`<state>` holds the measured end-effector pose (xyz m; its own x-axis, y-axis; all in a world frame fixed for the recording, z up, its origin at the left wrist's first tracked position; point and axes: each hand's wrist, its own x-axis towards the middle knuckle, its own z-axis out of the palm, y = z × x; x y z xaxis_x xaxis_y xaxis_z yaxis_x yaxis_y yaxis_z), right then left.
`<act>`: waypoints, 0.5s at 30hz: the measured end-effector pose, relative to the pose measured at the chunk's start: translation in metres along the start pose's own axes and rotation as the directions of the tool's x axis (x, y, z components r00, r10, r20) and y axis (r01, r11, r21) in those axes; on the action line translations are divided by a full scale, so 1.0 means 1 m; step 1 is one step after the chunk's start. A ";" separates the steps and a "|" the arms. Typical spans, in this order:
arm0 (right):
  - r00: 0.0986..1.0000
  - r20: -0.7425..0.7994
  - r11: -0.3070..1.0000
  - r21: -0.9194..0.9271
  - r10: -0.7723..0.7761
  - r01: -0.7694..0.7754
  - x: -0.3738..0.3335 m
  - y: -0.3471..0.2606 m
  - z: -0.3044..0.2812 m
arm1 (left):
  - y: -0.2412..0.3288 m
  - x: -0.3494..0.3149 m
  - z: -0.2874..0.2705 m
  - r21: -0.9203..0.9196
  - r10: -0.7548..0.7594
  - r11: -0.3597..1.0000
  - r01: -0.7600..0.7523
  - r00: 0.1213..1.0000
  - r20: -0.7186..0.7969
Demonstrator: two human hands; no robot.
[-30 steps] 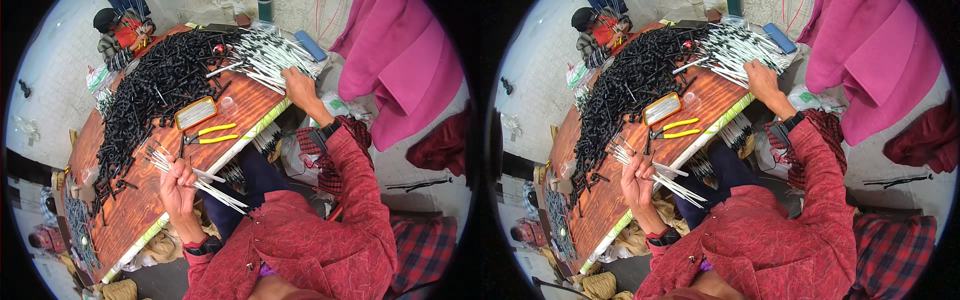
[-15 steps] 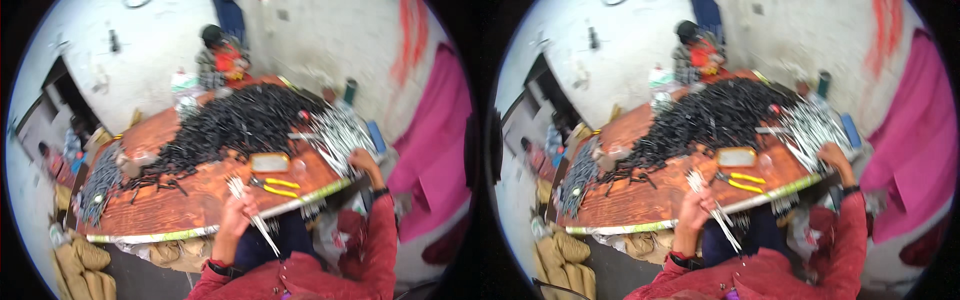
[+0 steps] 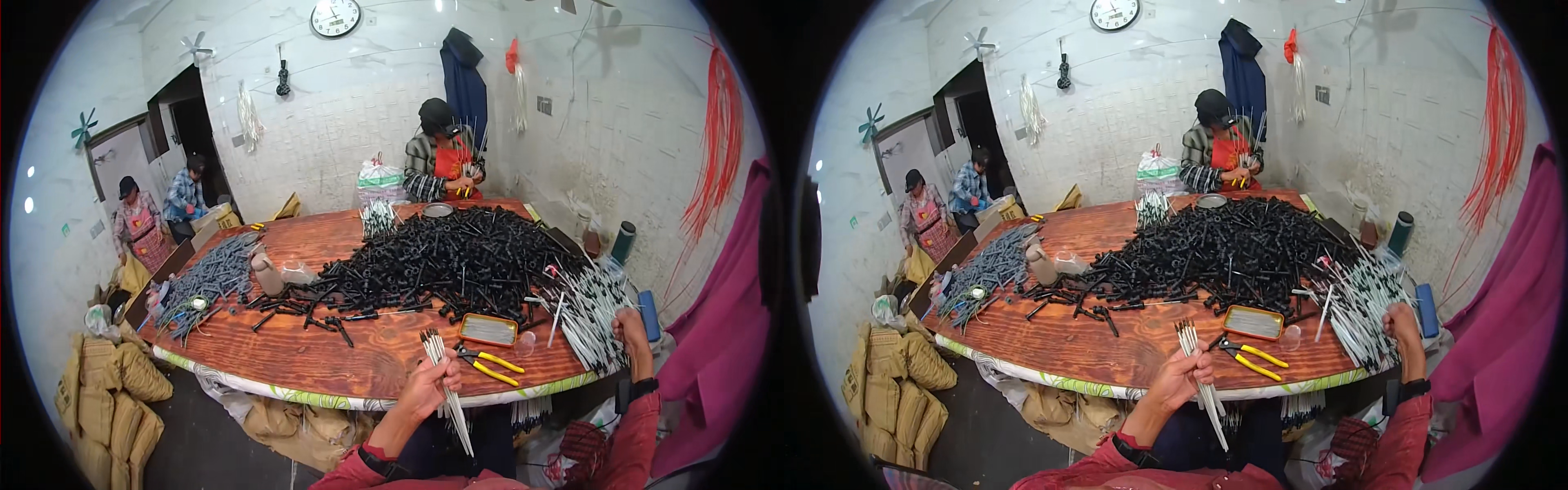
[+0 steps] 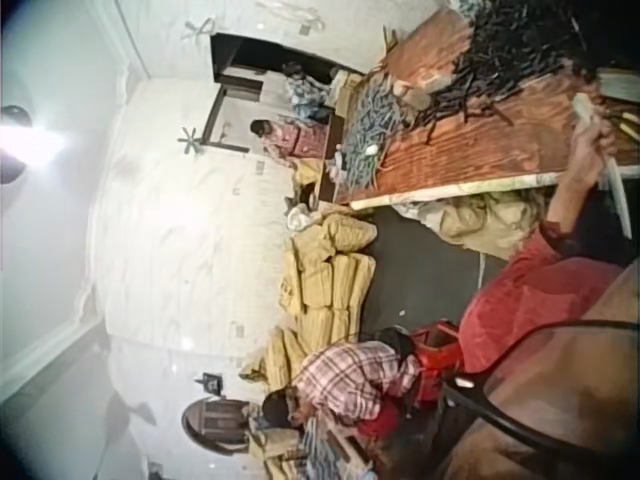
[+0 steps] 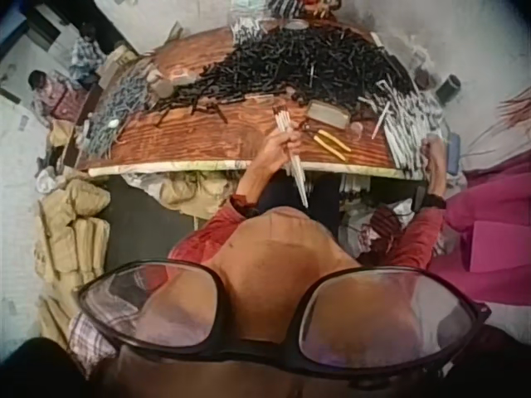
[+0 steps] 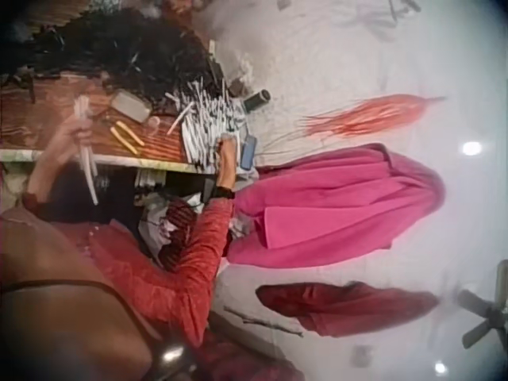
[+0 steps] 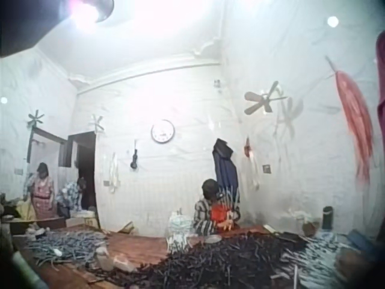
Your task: Assembling electrical components by manually attaching wire connectors to plastic strips at a workbench.
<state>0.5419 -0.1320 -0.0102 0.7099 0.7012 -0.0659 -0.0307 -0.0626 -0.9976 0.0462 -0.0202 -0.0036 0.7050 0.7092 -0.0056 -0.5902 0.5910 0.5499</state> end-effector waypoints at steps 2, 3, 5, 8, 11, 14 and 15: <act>0.994 0.016 0.992 0.069 -0.111 0.109 0.016 0.015 -0.012 | 0.006 0.000 0.001 0.005 -0.005 1.000 0.005 1.000 0.001; 0.987 0.027 0.983 0.098 -0.156 0.152 0.012 0.018 -0.013 | 0.005 -0.001 0.001 0.004 -0.002 1.000 0.002 1.000 -0.009; 0.995 -0.015 0.976 0.195 -0.096 0.097 0.006 0.014 0.000 | 0.004 -0.003 0.000 -0.004 -0.037 0.999 0.037 0.999 -0.038; 0.976 0.215 0.920 0.371 0.043 -0.122 -0.010 0.011 0.005 | 0.007 0.001 -0.005 0.005 0.009 1.000 -0.009 1.000 -0.014; 0.991 0.126 0.794 0.597 0.050 -0.116 -0.015 0.003 0.011 | 0.010 0.000 0.000 0.045 0.027 0.999 -0.024 0.997 -0.073; 0.898 0.431 0.945 0.322 -0.093 -0.056 -0.011 0.007 -0.001 | 0.010 0.003 -0.009 -0.017 0.019 1.000 -0.018 0.998 0.052; 0.928 0.369 0.920 0.381 -0.056 -0.096 -0.019 0.000 0.008 | 0.008 0.004 -0.011 -0.020 -0.007 1.000 0.008 0.999 0.045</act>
<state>0.5228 -0.1402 -0.0095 0.4002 0.9163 -0.0137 -0.3645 0.1454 -0.9198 0.0397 -0.0084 -0.0079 0.7265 0.6866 0.0283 -0.5922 0.6046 0.5327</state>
